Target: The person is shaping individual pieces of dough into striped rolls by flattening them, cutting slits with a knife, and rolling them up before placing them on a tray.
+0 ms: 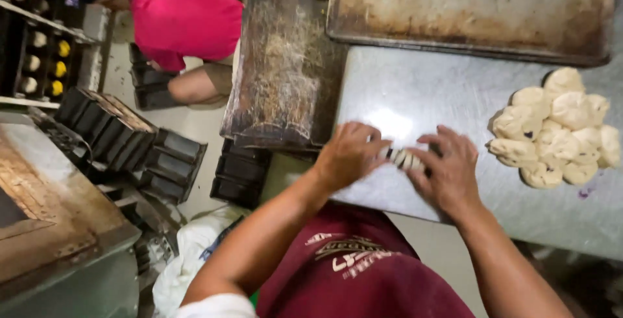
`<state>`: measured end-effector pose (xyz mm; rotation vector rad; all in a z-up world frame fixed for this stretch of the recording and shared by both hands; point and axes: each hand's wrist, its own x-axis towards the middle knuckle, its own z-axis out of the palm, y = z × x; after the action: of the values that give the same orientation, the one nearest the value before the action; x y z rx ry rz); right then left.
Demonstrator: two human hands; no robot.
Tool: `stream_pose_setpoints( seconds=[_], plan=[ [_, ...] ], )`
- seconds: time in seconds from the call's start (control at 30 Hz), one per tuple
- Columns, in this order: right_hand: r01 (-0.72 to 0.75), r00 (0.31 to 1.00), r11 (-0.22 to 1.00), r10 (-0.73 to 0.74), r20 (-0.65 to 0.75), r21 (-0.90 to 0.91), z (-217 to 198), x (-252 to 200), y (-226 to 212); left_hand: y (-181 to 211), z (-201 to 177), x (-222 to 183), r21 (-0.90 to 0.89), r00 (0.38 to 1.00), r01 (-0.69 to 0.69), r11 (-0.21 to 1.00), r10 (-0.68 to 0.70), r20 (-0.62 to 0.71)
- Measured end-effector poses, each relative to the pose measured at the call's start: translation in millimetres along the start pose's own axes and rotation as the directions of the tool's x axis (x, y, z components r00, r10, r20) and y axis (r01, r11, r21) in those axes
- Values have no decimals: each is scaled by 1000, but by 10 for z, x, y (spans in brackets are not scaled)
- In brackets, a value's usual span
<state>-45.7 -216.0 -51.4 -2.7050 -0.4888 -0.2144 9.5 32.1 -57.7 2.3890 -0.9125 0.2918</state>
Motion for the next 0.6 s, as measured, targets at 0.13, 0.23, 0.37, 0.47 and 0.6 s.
stream_pose_setpoints(
  seconds=[0.13, 0.23, 0.37, 0.47, 0.6],
  plan=[
    [-84, 995, 996, 84, -54, -7, 6, 284, 74, -329, 17, 325, -96, 995, -24, 995, 33, 91],
    [-183, 982, 978, 176, 74, 103, -164, 240, -109, -55, -306, 290, -157, 973, 79, 984, -43, 226],
    [-213, 976, 975, 215, 24, -70, 129, 344, 226, -216, -125, 538, -71, 996, -11, 997, 17, 90],
    [-168, 985, 981, 163, -60, -96, 101, 316, 223, -289, -127, 535, -54, 995, -91, 994, 93, 37],
    [-195, 981, 981, 195, 11, 7, -154, 449, 87, -409, -150, 555, -115, 991, -57, 992, 70, 116]
  ],
)
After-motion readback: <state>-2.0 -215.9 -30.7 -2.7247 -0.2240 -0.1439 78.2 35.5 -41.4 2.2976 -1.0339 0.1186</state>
